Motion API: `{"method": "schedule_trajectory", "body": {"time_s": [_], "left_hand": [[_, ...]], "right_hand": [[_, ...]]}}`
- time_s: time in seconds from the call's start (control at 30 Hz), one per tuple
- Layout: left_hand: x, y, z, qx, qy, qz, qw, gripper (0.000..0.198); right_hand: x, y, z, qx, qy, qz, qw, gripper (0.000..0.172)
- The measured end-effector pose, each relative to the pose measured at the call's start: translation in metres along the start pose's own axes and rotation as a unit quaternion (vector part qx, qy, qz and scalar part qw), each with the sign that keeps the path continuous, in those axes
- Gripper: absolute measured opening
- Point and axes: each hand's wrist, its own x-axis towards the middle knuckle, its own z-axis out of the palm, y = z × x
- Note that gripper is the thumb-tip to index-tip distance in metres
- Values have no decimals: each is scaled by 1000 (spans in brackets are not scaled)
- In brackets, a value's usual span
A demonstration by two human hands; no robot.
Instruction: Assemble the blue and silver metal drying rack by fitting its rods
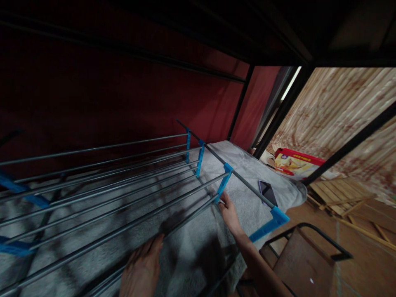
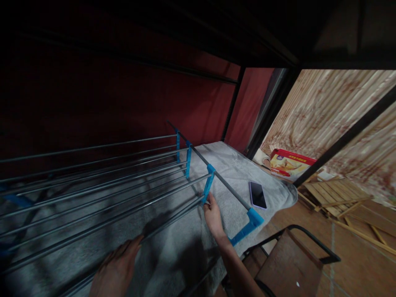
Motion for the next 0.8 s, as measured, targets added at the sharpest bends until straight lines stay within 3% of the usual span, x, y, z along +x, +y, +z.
{"method": "schedule_trajectory", "body": {"time_s": [0.17,0.4,0.8], "left_hand": [[0,-2,4,-14,31,3,999,51],[1,-6,13,-11,30,9,999,49],[4,-5,0,-4,40,22,999,50]], "right_hand": [[0,-5,1,13,-3,-3,1000,54],[-2,-7,0,8,-12,-1,1000,55],[-4,-9,-2,-20,-21,-31,999,57]]}}
